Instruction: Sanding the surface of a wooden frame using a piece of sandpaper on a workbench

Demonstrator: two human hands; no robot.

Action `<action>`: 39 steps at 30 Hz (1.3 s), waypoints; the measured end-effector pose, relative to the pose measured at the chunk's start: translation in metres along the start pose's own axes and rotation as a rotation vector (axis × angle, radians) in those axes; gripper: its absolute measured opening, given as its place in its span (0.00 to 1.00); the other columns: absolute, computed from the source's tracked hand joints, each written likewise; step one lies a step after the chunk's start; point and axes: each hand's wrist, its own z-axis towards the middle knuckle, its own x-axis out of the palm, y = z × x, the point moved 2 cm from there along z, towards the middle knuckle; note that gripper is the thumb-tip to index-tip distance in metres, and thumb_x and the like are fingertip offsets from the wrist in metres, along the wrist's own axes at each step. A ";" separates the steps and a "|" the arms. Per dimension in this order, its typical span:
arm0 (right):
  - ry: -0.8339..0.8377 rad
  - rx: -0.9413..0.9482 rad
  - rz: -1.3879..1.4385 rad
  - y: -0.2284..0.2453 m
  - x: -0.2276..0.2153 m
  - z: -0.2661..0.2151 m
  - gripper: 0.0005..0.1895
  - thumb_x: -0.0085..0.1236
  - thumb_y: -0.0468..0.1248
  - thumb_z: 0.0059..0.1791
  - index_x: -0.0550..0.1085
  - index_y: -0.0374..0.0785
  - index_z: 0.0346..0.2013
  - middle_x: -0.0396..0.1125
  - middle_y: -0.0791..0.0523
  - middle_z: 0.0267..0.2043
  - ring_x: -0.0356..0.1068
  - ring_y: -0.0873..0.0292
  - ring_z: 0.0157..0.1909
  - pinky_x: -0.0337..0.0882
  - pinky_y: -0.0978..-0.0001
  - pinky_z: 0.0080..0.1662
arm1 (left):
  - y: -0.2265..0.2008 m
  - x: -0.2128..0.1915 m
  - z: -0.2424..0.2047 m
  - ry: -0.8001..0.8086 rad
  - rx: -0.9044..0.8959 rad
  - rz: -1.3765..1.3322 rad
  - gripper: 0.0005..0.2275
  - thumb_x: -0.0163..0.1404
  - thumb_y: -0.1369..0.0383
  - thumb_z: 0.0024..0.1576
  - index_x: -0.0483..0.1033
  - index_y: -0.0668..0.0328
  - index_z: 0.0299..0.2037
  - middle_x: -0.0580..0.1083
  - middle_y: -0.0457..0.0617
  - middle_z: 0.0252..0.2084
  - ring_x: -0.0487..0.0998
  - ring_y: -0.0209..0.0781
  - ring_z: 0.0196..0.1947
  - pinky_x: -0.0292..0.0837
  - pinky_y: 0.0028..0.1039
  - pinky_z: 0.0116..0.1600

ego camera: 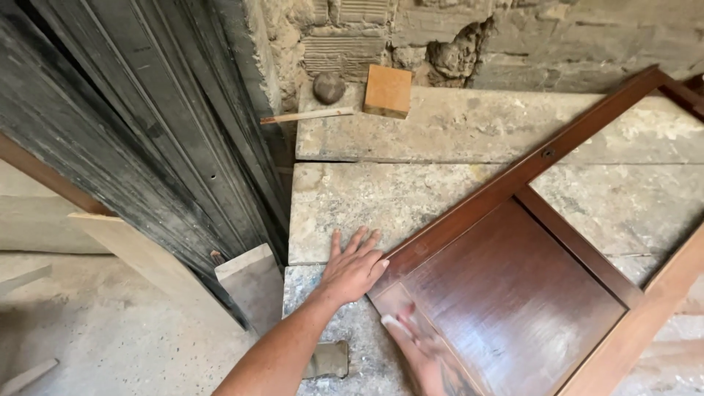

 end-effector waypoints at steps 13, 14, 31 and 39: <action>0.226 -0.424 -0.397 -0.062 -0.063 0.065 0.27 0.47 0.35 0.51 0.70 0.45 0.67 0.60 0.58 0.75 0.56 0.68 0.75 0.45 0.74 0.75 | -0.002 -0.002 -0.004 0.055 -0.029 -0.015 0.23 0.24 0.51 0.66 0.74 0.49 0.50 0.46 0.45 0.80 0.34 0.48 0.81 0.11 0.59 0.74; 0.450 -0.668 -0.581 -0.078 -0.078 0.091 0.31 0.37 0.34 0.52 0.62 0.44 0.72 0.54 0.56 0.78 0.51 0.66 0.78 0.39 0.72 0.76 | -0.002 -0.003 0.000 0.049 -0.017 -0.009 0.23 0.24 0.51 0.66 0.74 0.48 0.52 0.46 0.43 0.80 0.34 0.47 0.81 0.12 0.59 0.74; -0.054 -1.069 -1.310 0.054 0.040 -0.034 0.34 0.42 0.38 0.53 0.52 0.38 0.74 0.50 0.38 0.74 0.44 0.36 0.77 0.41 0.39 0.72 | 0.005 0.002 0.002 0.086 -0.028 -0.002 0.23 0.24 0.51 0.65 0.71 0.47 0.56 0.45 0.44 0.80 0.33 0.45 0.81 0.12 0.61 0.74; 0.073 -0.906 -1.454 0.043 0.015 -0.041 0.46 0.62 0.38 0.49 0.48 0.51 0.77 0.50 0.43 0.75 0.50 0.41 0.74 0.56 0.51 0.68 | 0.000 -0.003 -0.001 0.089 -0.015 -0.019 0.22 0.25 0.51 0.65 0.72 0.47 0.55 0.44 0.44 0.81 0.33 0.46 0.81 0.11 0.60 0.74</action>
